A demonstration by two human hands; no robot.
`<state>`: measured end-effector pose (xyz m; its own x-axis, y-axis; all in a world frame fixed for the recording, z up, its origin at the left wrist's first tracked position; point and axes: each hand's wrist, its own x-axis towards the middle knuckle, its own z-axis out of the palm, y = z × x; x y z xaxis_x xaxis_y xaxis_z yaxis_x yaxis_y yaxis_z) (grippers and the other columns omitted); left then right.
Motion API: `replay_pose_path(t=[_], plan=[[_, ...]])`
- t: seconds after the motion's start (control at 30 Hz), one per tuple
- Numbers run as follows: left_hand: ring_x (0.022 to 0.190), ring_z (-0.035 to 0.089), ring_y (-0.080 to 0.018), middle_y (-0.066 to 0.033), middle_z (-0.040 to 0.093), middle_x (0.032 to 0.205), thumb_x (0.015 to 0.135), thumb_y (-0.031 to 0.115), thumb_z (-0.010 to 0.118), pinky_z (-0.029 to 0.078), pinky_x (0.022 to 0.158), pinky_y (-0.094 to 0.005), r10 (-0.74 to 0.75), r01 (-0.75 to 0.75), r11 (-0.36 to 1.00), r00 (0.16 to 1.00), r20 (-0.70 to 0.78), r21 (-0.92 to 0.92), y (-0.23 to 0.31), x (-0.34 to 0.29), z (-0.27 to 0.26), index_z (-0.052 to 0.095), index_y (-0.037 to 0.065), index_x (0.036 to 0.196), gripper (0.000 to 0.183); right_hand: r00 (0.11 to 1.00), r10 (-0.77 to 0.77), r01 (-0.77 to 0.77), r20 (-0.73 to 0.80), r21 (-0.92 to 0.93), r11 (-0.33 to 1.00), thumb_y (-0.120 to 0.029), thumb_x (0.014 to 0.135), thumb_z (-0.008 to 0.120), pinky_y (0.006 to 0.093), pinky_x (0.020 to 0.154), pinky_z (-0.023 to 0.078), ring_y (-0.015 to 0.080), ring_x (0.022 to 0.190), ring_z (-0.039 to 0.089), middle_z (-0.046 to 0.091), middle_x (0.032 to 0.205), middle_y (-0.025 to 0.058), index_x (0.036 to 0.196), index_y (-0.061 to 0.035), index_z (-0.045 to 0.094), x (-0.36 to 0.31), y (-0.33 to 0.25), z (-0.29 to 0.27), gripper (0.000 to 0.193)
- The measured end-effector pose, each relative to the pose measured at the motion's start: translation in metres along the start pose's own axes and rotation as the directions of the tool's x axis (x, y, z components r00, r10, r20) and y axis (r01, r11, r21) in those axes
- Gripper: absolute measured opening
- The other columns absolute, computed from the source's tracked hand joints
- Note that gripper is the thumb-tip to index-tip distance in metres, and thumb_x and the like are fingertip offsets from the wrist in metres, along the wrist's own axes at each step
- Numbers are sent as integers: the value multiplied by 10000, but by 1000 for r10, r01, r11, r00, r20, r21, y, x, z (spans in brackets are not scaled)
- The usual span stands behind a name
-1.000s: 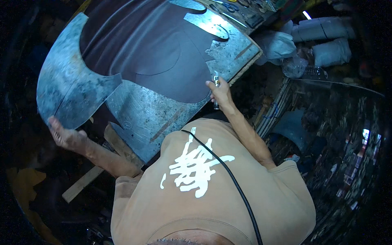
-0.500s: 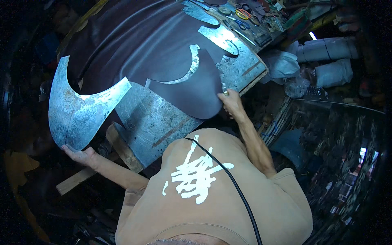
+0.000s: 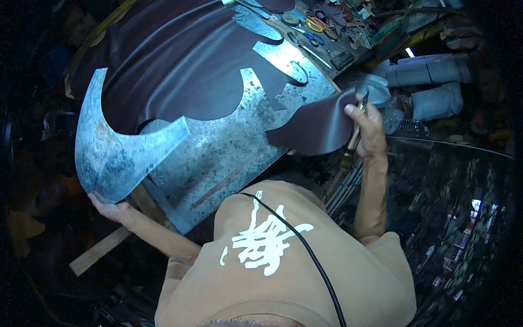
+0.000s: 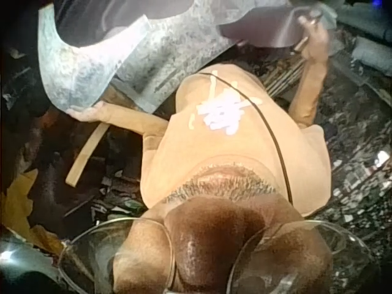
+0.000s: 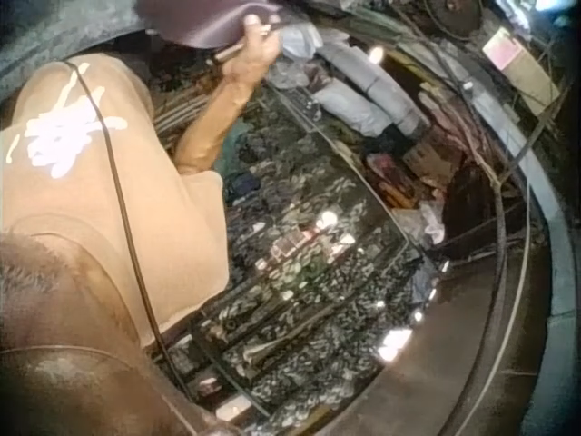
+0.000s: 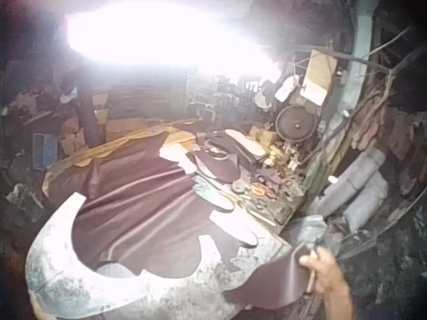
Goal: Cutting leather pieces from a hide using a metal template and a small knife.
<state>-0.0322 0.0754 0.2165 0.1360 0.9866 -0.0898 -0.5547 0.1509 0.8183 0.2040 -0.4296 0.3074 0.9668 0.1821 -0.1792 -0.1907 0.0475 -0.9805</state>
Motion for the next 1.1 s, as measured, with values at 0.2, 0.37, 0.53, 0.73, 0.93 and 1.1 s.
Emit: replay_pose_path(t=[0.2, 0.37, 0.53, 0.73, 0.93, 1.1], plan=[[1327, 417, -330, -178, 426, 1455, 968, 395, 442, 303, 1119, -459, 130, -191, 910, 974, 185, 368, 15, -52, -13, 436, -40, 1381, 601, 991, -90, 83, 98, 70, 994, -114, 880, 625, 231, 519, 496, 79, 619, 597, 629, 871, 19, 1133, -8, 561, 119, -89, -12, 282], [1332, 411, -326, -176, 418, 1464, 963, 360, 490, 290, 1128, -451, -135, 148, 987, 971, -199, 54, 59, -100, 49, 426, -26, 1395, 583, 955, -180, 156, 234, 120, 980, -83, 850, 656, 265, 422, 476, 118, 527, 562, 578, 756, 30, 1045, -43, 560, 301, -125, -1, 220], [1338, 405, -327, -177, 416, 1465, 962, 357, 491, 284, 1133, -453, -33, 64, 992, 962, -271, 105, 63, -141, 113, 420, -28, 1399, 587, 899, -355, 280, 256, 288, 916, -52, 845, 539, 275, 361, 448, 159, 480, 577, 642, 724, 66, 993, -76, 629, 478, -142, 28, 174], [1317, 433, -352, -198, 429, 1448, 949, 364, 514, 333, 1116, -462, 255, -241, 714, 964, 76, 658, 70, -194, 122, 445, -38, 1374, 589, 987, -35, 85, -160, 319, 944, 19, 815, 616, 330, 385, 473, 206, 449, 518, 509, 645, 73, 846, -13, 506, 590, -72, 51, 119], [1307, 440, -365, -207, 432, 1445, 936, 378, 531, 340, 1111, -482, 169, 0, 923, 898, -406, 384, 79, -225, 154, 453, -41, 1365, 604, 779, 485, -385, -398, 307, 870, 28, 812, 587, 397, 386, 467, 251, 542, 574, 590, 771, 143, 992, 34, 551, 627, 116, 26, 183], [1312, 433, -365, -204, 421, 1454, 935, 368, 530, 330, 1116, -488, 187, -15, 939, 859, -476, 343, 74, -243, 152, 439, -37, 1377, 606, 839, 471, -404, -273, 267, 875, 34, 815, 603, 377, 375, 463, 254, 466, 553, 599, 764, 166, 941, 78, 547, 626, 106, 13, 145]])
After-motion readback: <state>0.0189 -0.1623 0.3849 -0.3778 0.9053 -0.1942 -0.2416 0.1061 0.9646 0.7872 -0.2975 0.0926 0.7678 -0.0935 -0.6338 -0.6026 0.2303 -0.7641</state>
